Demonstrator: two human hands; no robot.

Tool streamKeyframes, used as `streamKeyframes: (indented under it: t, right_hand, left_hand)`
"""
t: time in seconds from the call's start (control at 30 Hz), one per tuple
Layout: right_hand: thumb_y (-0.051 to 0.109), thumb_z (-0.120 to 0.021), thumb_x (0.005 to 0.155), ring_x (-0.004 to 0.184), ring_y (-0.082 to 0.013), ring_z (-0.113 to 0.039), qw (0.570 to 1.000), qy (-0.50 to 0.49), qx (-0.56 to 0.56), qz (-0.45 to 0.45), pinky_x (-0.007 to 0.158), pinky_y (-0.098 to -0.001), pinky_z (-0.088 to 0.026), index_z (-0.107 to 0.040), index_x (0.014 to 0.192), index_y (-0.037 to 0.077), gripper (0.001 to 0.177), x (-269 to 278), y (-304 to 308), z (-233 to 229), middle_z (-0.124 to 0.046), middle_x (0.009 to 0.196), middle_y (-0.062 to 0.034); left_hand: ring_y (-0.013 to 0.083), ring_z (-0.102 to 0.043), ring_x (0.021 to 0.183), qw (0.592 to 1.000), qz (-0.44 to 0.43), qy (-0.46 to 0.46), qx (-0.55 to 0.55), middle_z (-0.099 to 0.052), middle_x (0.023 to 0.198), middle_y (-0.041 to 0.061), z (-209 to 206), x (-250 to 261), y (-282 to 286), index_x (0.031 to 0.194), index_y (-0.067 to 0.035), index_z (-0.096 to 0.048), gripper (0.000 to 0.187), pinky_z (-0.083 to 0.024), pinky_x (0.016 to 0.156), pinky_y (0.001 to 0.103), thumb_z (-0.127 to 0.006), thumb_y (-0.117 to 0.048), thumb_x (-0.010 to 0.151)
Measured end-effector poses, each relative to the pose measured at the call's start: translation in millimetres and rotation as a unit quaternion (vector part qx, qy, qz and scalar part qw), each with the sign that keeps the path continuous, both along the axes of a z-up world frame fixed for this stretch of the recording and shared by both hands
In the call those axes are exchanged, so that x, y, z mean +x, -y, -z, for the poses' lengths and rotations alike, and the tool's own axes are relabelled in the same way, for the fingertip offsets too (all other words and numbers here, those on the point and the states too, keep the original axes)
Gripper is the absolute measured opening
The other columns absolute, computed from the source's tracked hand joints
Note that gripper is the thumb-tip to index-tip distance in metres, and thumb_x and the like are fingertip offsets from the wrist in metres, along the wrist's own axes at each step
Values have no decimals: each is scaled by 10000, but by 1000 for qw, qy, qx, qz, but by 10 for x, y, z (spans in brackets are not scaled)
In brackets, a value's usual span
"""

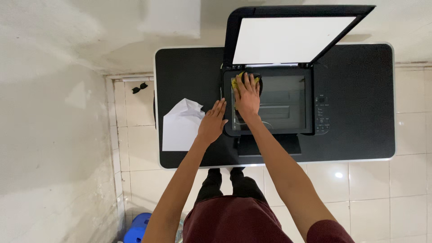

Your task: The person wipes the exterior and interior surfaces of a printer with a yellow cloth. They open the scanner lid and clean the glass platen and surrounding areas, then close the lid and continue wiping the top surface.

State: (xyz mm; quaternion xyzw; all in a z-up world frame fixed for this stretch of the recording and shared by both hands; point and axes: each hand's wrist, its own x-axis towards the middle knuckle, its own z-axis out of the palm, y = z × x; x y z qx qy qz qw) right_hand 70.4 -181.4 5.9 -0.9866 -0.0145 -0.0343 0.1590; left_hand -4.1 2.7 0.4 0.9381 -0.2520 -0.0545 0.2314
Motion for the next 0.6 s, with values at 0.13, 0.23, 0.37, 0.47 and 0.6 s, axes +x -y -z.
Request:
streamKeyframes:
  t: [0.13,0.23,0.37,0.47,0.6]
  right_hand:
    - [277,-585,1033,1540,-406,-230,998,16,49,-39,1243,-589,-184,-395,1562,69,600,-48,52,-58,-361,1628,-222]
    - [231,-590,995,1540,-421,-209,997,-14,28,-74,1235,-594,-164,-390,1548,60,612,-107,94,-113,-329,1632,-246]
    - [163,-556,1010,1555,-399,-227,993,-19,16,-117,1253,-579,-196,-382,1591,70,614,-277,109,-138,-328,1648,-201]
    - [149,-533,1027,1556,-395,-249,992,-12,9,-121,1263,-568,-218,-395,1575,61,572,-499,69,-157,-352,1639,-186]
    - [165,-496,1022,1524,-401,-278,993,4,14,-116,1239,-570,-219,-409,1560,41,559,-872,18,-197,-387,1607,-207]
  left_hand:
    - [292,-306,1536,999,-20,-27,-27,-252,1697,96,14,-40,-39,1618,-44,-246,708,-383,1150,429,-556,-296,1033]
    - [307,-318,1526,999,-22,-27,-38,-266,1693,101,37,-48,-26,1623,-50,-234,724,-389,1135,445,-561,-302,1028]
    - [321,-339,1517,999,-24,-27,-39,-285,1680,96,97,-22,-11,1614,-56,-250,742,-403,1122,454,-587,-297,998]
    - [325,-345,1519,998,-25,-26,-45,-290,1686,89,119,-16,-30,1618,-62,-261,734,-416,1111,454,-603,-286,1009]
    - [307,-343,1514,998,-29,-52,-10,-269,1698,73,130,12,0,1628,-67,-246,761,-418,1108,447,-617,-258,992]
